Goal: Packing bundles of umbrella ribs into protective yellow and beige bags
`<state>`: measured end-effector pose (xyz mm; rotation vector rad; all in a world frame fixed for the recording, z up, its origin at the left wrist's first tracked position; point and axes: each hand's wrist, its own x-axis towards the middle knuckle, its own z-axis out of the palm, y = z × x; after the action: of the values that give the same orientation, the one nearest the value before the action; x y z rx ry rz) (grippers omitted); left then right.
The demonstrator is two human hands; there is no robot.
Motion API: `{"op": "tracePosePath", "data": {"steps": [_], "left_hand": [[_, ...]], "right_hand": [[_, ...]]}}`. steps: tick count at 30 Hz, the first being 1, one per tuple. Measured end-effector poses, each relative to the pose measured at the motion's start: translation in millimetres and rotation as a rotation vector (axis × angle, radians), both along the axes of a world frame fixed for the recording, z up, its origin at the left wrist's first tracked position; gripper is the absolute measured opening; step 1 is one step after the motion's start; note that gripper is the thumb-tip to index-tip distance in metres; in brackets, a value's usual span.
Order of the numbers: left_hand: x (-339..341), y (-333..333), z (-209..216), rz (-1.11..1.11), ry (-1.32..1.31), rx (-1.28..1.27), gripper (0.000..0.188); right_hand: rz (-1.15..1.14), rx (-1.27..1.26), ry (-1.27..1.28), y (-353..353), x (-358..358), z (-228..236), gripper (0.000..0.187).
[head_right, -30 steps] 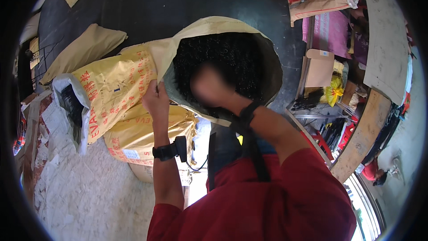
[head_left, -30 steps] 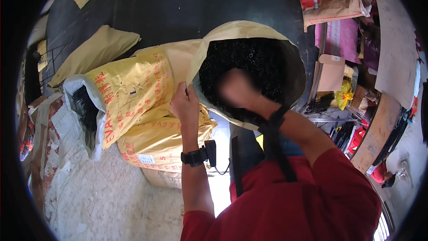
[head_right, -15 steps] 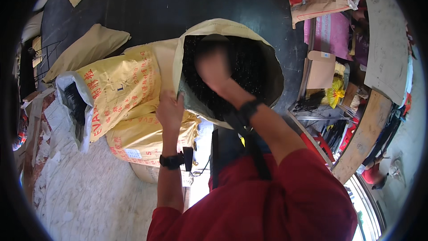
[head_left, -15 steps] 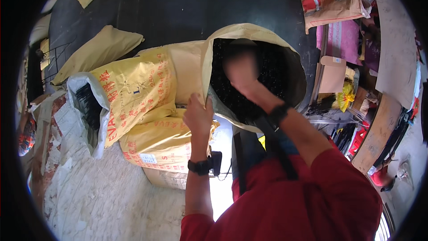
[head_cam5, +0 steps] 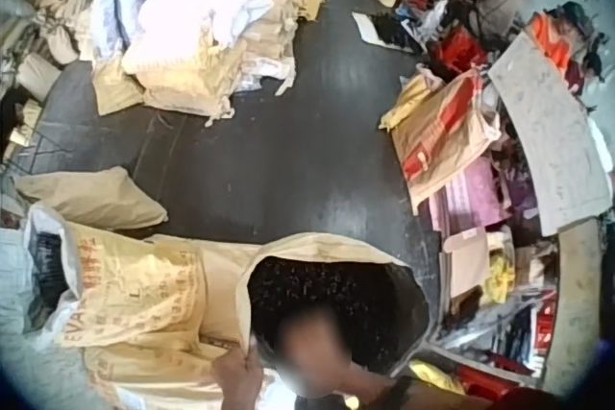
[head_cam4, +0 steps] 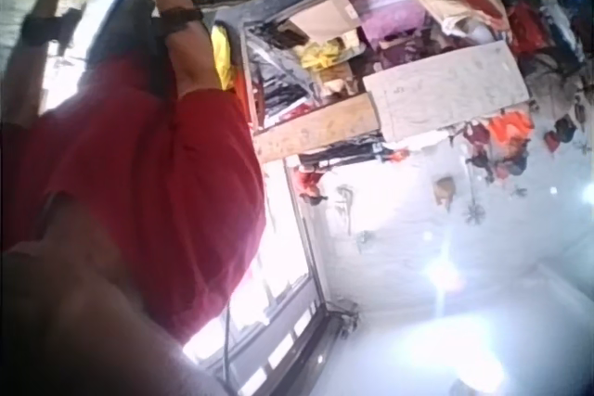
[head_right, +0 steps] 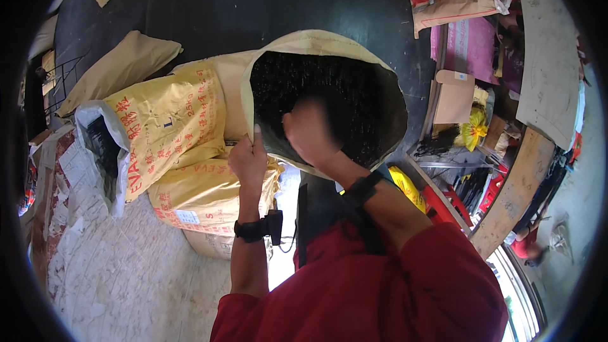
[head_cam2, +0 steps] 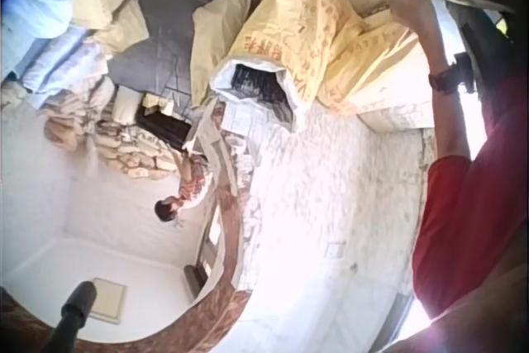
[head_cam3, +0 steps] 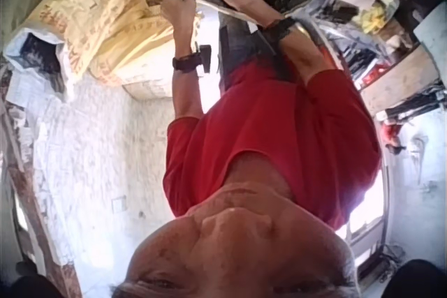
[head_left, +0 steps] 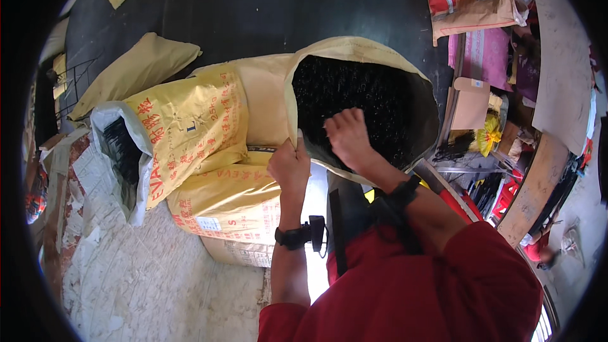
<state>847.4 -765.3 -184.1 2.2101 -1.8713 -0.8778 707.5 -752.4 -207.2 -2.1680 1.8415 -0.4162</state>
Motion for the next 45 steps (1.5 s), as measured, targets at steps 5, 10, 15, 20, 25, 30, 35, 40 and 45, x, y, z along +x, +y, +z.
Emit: {"op": "tracePosePath", "data": {"steps": [5,10,15,20,25,30,35,40,45], "left_hand": [[6.9,-3.1,-7.4,0.021,0.028,0.006,0.029],[17.8,5.8,-11.6,0.010,0.048,-0.136,0.036],[10.9,1.1,-9.1,0.007,0.045,-0.025,0.030],[6.1,3.1,-2.9,0.017,0.048,-0.005,0.023],[7.3,3.4,-7.6,0.027,0.043,0.041,0.026],[7.3,-0.3,-2.9,0.035,-0.027,0.035,0.035],[20.5,6.2,-2.8,-0.008,-0.054,0.103,0.031],[15.3,7.5,-2.9,-0.031,-0.142,0.124,0.032],[-3.1,7.7,0.8,-0.133,-0.105,0.070,0.035]], "right_hand": [[0.049,-0.010,0.196,-41.6,-19.0,-7.7,0.004],[-0.043,0.098,0.396,-51.3,-13.4,-5.3,0.006],[0.056,-0.113,0.269,-26.8,-20.0,-12.0,0.007],[-0.029,0.104,0.115,-26.4,-27.6,20.2,0.004],[-0.026,-0.079,-0.108,-24.6,-59.7,114.1,0.016],[-0.133,0.100,-0.271,-16.5,-96.3,233.1,0.021],[-0.294,0.100,-0.290,1.2,-136.6,337.2,0.029],[-0.274,-0.021,-0.462,16.5,-170.9,373.0,0.020],[-0.265,-0.109,-0.511,26.9,-212.2,363.0,0.019]]}}
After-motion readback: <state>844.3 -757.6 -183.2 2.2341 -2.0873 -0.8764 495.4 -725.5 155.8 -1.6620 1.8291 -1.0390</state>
